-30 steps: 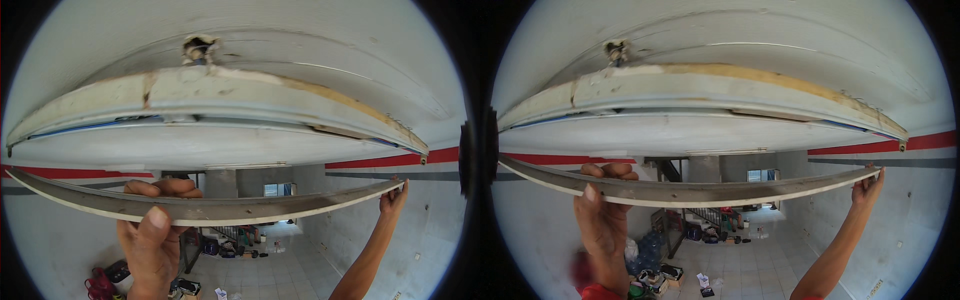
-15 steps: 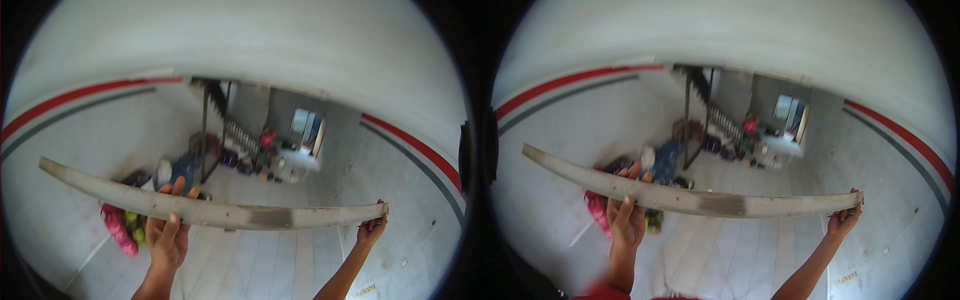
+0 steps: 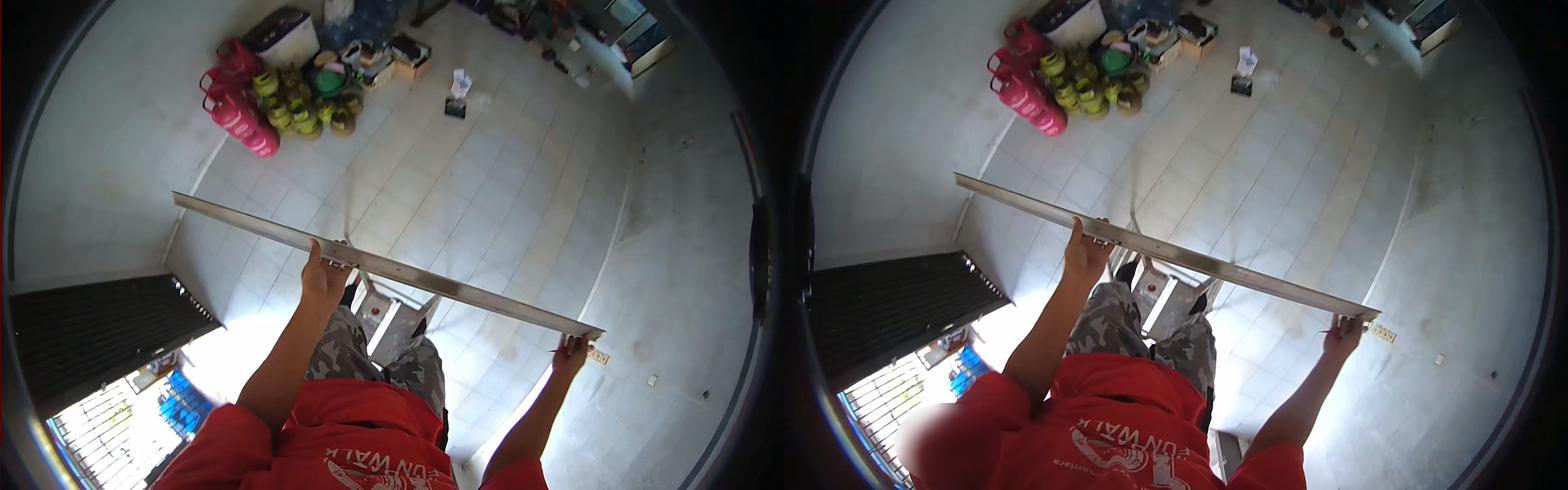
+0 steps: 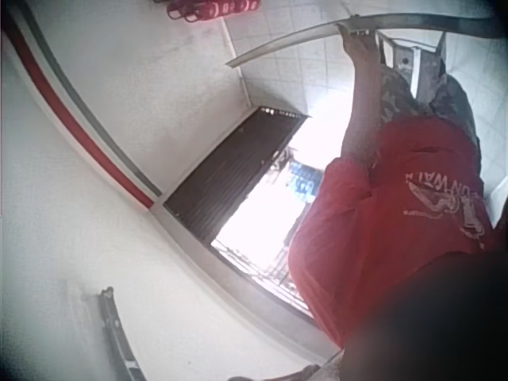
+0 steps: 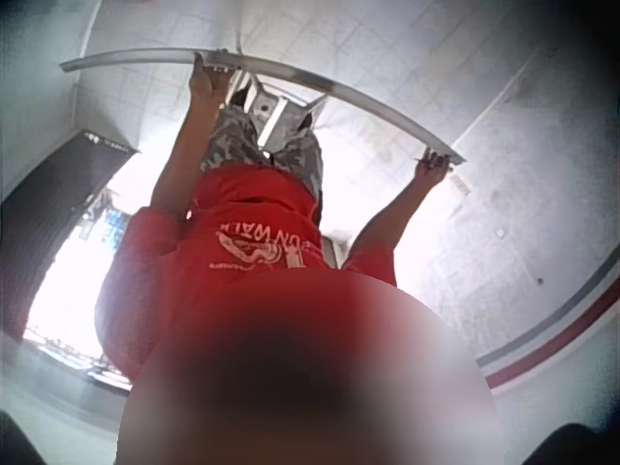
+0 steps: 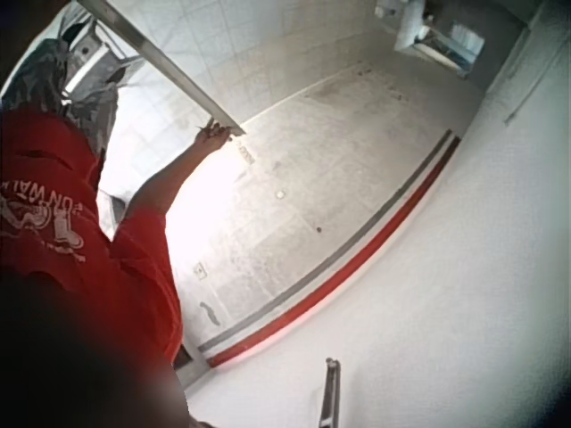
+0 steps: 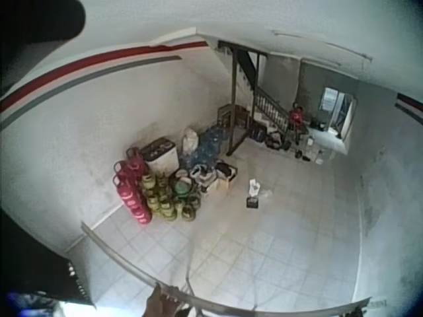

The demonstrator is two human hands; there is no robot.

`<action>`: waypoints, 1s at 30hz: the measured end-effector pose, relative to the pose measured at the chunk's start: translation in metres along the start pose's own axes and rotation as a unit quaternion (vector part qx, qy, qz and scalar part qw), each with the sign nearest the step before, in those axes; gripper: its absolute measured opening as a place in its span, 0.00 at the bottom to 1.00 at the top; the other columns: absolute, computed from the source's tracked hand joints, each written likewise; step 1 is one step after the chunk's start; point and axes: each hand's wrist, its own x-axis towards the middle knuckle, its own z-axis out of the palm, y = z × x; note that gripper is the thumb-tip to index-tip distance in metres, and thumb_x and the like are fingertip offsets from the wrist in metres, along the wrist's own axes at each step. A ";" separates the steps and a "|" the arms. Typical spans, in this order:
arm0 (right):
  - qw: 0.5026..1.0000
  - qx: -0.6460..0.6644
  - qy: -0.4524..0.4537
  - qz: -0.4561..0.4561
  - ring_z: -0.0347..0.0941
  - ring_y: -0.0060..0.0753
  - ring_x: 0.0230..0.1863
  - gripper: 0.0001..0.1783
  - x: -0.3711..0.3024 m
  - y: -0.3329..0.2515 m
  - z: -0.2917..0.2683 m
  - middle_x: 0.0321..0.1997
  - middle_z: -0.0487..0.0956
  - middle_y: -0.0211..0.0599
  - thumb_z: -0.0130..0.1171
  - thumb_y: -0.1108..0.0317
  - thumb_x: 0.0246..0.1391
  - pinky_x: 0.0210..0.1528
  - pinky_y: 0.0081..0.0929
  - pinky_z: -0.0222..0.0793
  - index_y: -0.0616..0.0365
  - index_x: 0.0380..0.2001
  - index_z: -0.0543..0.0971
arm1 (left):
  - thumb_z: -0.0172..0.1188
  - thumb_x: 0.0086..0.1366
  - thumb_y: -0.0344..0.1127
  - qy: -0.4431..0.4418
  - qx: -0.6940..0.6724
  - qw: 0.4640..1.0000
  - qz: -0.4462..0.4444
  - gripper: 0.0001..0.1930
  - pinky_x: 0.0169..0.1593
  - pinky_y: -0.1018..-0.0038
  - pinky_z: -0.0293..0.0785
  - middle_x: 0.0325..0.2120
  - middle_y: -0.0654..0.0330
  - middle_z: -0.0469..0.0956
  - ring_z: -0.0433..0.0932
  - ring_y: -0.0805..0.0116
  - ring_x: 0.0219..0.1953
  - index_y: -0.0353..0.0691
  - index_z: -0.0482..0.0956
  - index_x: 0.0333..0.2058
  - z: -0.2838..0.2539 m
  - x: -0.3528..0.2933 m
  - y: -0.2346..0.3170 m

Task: Removing and repairing a fluorescent ceiling light fixture using a screwdriver.

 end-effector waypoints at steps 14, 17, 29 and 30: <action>0.912 -0.260 0.277 0.152 0.71 0.38 0.39 0.16 0.025 0.178 -0.206 0.37 0.73 0.41 0.44 0.65 0.60 0.48 0.57 0.73 0.54 0.50 0.68 | 0.57 0.61 0.47 0.291 0.349 0.858 -0.241 0.17 0.39 0.61 0.78 0.39 0.57 0.71 0.73 0.62 0.43 0.43 0.71 0.42 -0.234 0.067 -0.177; 0.530 -0.832 0.159 -0.027 0.71 0.50 0.47 0.16 0.005 0.214 -0.188 0.47 0.74 0.45 0.48 0.65 0.57 0.45 0.46 0.73 0.55 0.47 0.72 | 0.55 0.62 0.46 0.283 0.365 0.856 -0.232 0.16 0.35 0.64 0.77 0.35 0.56 0.72 0.75 0.63 0.38 0.39 0.72 0.39 -0.273 0.056 -0.195; 0.383 -0.768 -0.508 -0.070 0.77 0.49 0.35 0.18 -0.071 0.387 -0.047 0.39 0.75 0.39 0.59 0.62 0.50 0.36 0.44 0.73 0.48 0.46 0.72 | 0.56 0.63 0.38 0.319 0.428 0.814 -0.227 0.16 0.37 0.63 0.74 0.37 0.49 0.76 0.78 0.59 0.29 0.32 0.71 0.45 -0.302 0.053 -0.305; 0.412 -0.723 -0.549 -0.073 0.77 0.49 0.35 0.18 -0.109 0.427 -0.004 0.39 0.75 0.39 0.59 0.62 0.50 0.36 0.44 0.73 0.48 0.46 0.72 | 0.57 0.62 0.34 0.293 0.459 0.829 -0.128 0.22 0.47 0.63 0.71 0.46 0.48 0.73 0.77 0.56 0.41 0.31 0.65 0.52 -0.368 0.073 -0.255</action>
